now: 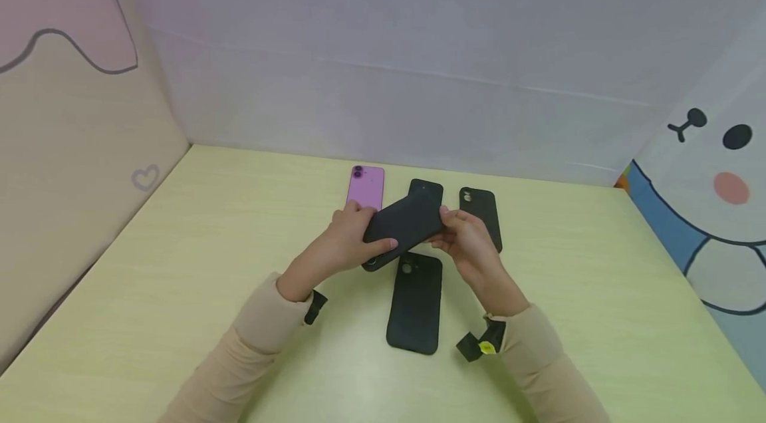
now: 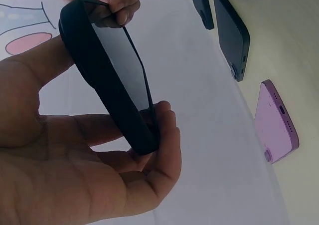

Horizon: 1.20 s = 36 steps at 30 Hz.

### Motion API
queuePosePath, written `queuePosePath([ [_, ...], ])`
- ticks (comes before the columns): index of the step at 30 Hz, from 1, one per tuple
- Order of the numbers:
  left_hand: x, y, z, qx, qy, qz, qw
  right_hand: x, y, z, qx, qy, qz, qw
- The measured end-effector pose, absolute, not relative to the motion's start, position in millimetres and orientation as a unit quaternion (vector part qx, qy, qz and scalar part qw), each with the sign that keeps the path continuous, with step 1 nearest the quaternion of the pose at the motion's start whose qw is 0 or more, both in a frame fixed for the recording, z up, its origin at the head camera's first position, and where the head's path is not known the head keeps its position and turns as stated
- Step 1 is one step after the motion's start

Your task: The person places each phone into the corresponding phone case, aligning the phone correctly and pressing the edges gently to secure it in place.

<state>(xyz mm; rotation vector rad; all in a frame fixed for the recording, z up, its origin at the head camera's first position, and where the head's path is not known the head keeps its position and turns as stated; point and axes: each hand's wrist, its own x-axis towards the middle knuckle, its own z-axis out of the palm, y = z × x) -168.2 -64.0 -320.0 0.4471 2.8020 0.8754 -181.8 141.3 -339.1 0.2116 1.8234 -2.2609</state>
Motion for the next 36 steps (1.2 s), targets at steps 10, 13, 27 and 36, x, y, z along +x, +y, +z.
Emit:
queuePosePath([
  [10, -161.0, -48.8, -323.0, 0.147, 0.961, 0.226, 0.054, -180.8, 140.6, -342.2, 0.065, 0.629, -0.764, 0.127],
  [13, -159.1, -46.3, -323.6, 0.152, 0.961, 0.224, 0.052, -179.7, 139.6, -343.7, 0.066, 0.633, -0.76, 0.131],
  [27, -151.1, -47.9, -328.9, 0.116, 0.974, 0.192, -0.008, -176.8, 134.1, -347.4, 0.021, 0.673, -0.726, 0.144],
  [36, -150.0, -52.9, -333.3, 0.091, 0.983, 0.158, 0.003, -177.3, 133.2, -353.6, -0.03, 0.74, -0.654, 0.155],
])
